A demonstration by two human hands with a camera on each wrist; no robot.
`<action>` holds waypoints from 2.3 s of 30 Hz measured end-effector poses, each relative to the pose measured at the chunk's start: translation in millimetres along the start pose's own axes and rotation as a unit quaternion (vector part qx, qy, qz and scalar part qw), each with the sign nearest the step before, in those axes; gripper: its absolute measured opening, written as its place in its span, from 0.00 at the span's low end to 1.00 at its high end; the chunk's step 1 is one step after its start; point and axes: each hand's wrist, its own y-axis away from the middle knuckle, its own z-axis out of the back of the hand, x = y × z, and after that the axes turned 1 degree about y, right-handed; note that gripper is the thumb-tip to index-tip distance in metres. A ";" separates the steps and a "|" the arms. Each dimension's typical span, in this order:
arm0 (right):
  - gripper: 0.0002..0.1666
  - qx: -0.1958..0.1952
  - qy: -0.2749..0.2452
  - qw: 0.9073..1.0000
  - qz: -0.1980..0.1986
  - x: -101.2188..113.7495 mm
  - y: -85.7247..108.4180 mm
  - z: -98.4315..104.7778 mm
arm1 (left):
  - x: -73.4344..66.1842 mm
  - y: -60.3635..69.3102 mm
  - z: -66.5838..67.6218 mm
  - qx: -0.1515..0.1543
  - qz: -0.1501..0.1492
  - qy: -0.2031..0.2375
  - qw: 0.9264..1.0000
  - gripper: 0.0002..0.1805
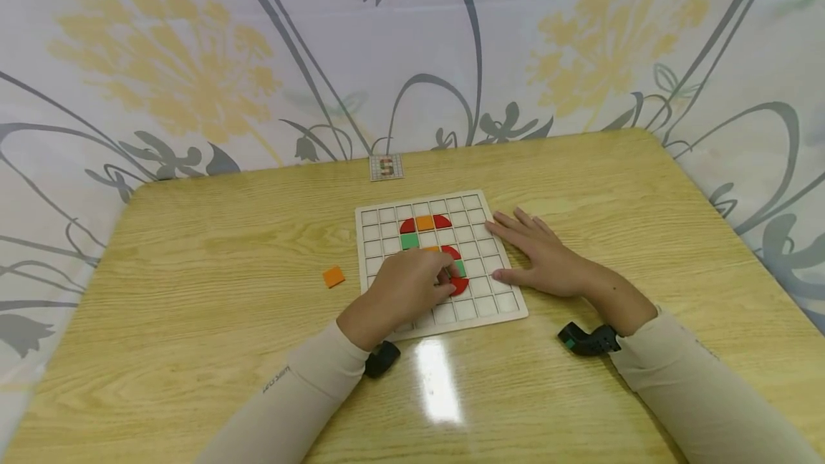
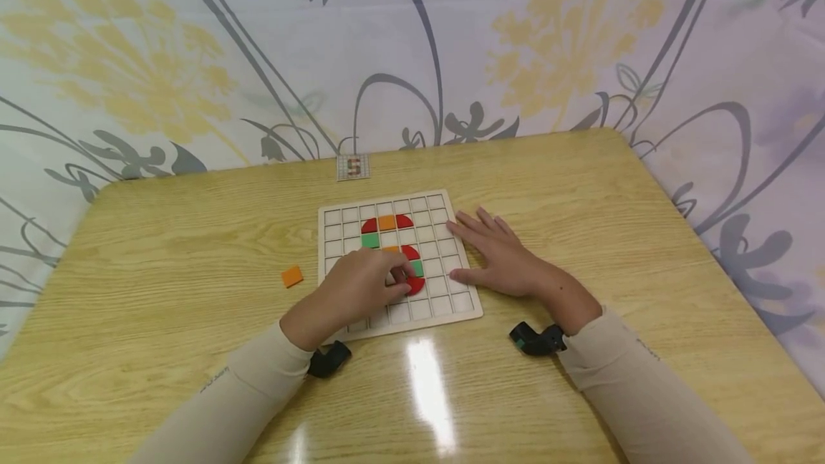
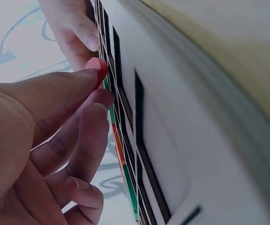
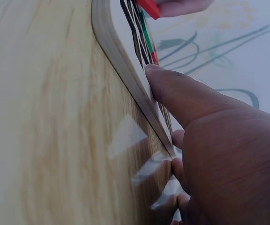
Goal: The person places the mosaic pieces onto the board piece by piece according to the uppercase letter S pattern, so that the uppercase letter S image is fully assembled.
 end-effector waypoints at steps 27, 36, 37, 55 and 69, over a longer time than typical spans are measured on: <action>0.49 0.003 0.001 1.000 -0.001 0.7 0.9 -1.9 | 0.2 -0.3 -2.1 0.007 -0.018 -0.031 0.999 0.05; 0.48 -0.006 -0.006 1.000 0.008 2.5 2.4 -2.0 | 1.2 1.2 -4.1 -0.005 -0.031 -0.046 0.998 0.06; 0.48 -0.006 -0.006 1.000 0.008 2.6 2.6 -2.2 | 1.5 1.1 -4.6 -0.006 -0.034 -0.048 0.998 0.06; 0.48 -0.007 0.003 1.000 0.006 1.5 1.1 -0.4 | -0.1 0.5 -4.1 -0.040 -0.082 -0.130 0.987 0.21; 0.48 -0.004 0.013 1.000 -0.001 1.9 0.2 0.4 | -1.2 1.1 -3.0 -0.025 -0.043 -0.076 0.996 0.07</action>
